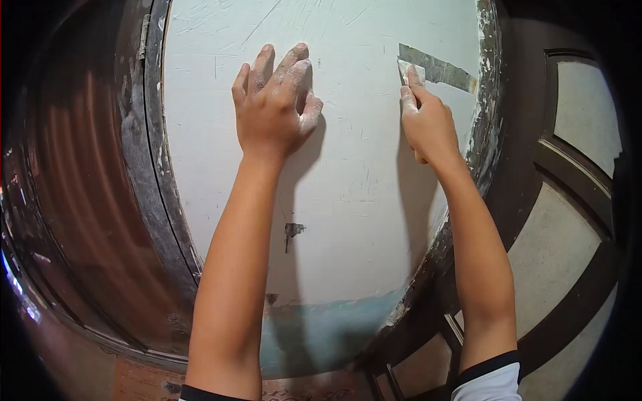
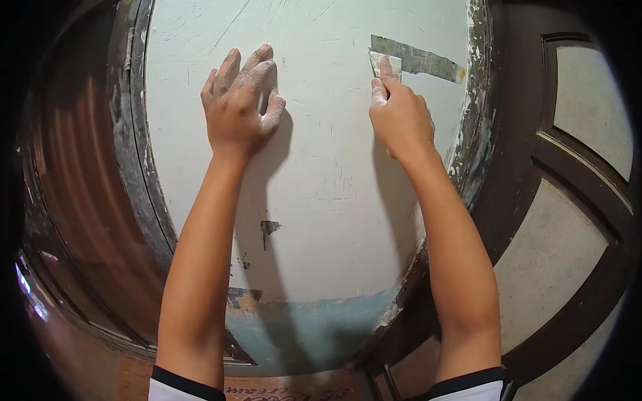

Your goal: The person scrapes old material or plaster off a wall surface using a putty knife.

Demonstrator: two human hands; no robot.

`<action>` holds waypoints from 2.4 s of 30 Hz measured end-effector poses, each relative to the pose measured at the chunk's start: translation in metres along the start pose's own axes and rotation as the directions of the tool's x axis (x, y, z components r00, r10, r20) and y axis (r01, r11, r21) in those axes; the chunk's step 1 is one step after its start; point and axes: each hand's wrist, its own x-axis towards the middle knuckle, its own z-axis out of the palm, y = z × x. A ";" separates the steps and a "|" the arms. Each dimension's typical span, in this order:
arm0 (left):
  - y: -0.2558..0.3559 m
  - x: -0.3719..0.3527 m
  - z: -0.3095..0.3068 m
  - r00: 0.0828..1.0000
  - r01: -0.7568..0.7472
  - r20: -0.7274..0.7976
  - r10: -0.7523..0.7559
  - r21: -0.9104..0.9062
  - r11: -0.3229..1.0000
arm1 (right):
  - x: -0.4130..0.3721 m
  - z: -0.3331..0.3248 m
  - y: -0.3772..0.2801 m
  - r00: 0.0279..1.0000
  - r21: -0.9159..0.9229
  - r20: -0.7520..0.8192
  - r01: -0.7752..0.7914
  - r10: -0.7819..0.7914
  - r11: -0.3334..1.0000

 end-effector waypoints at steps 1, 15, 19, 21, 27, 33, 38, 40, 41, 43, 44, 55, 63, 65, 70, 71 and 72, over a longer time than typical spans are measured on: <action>-0.001 0.000 0.000 1.000 0.000 0.000 0.000 0.001 1.000 | 0.001 -0.003 -0.004 1.000 0.001 0.001 0.001 -0.001 1.000; -0.003 0.000 0.003 0.999 -0.035 -0.042 0.036 0.011 0.999 | 0.015 0.006 -0.002 0.998 0.053 -0.042 0.046 -0.044 0.998; 0.000 0.000 0.000 1.000 0.003 0.001 -0.003 -0.003 1.000 | 0.012 0.003 -0.004 0.999 0.041 -0.015 0.035 -0.034 0.999; -0.001 -0.001 0.002 1.000 -0.002 -0.003 0.002 -0.004 1.000 | 0.012 -0.007 -0.018 0.997 0.074 0.065 -0.051 0.047 0.996; -0.001 0.000 0.001 1.000 -0.018 -0.016 0.018 0.005 1.000 | 0.014 -0.004 -0.006 0.999 0.014 0.033 -0.020 0.019 1.000; -0.001 -0.001 0.001 1.000 -0.011 0.004 0.011 0.012 1.000 | 0.013 -0.014 -0.016 0.999 0.028 0.041 -0.005 0.004 1.000; -0.001 0.001 0.000 1.000 0.002 0.010 -0.002 0.002 1.000 | 0.032 -0.005 -0.005 0.998 -0.055 0.054 0.025 -0.022 0.998; 0.000 -0.001 -0.001 1.000 -0.005 0.001 0.005 -0.005 1.000 | 0.024 -0.006 -0.009 0.999 -0.020 0.023 0.026 -0.025 0.999; 0.000 0.000 -0.001 1.000 -0.007 0.001 0.007 -0.005 1.000 | 0.018 -0.006 -0.006 0.999 -0.018 0.021 0.026 -0.025 1.000; -0.001 0.000 0.000 1.000 -0.005 -0.001 0.005 -0.001 1.000 | 0.012 -0.003 0.007 0.996 -0.059 -0.027 0.088 -0.090 0.994; -0.001 -0.001 0.000 1.000 -0.010 0.003 0.010 0.001 1.000 | 0.017 0.004 0.023 0.990 -0.148 -0.023 0.132 -0.137 0.980; -0.001 0.000 0.000 1.000 -0.003 0.009 0.003 0.013 1.000 | 0.008 0.009 0.012 0.990 -0.212 -0.045 0.123 -0.135 0.970; 0.000 0.000 0.001 1.000 0.002 0.003 -0.002 0.015 1.000 | 0.012 0.005 0.000 0.995 -0.147 -0.047 0.078 -0.086 0.986; 0.001 -0.001 0.001 1.000 -0.003 0.002 0.003 0.020 1.000 | 0.010 0.008 0.004 0.997 -0.126 -0.046 0.055 -0.061 0.990; 0.002 -0.001 0.000 1.000 0.008 -0.001 -0.008 0.011 1.000 | 0.010 0.008 0.001 0.995 -0.177 -0.042 0.081 -0.089 0.981; 0.002 -0.002 0.001 1.000 0.009 0.004 -0.009 0.011 1.000 | 0.016 0.010 0.003 0.992 -0.202 -0.069 0.092 -0.107 0.975; 0.002 -0.002 0.001 1.000 0.003 0.001 -0.003 0.019 1.000 | 0.022 0.009 0.002 0.983 -0.247 -0.089 0.135 -0.161 0.960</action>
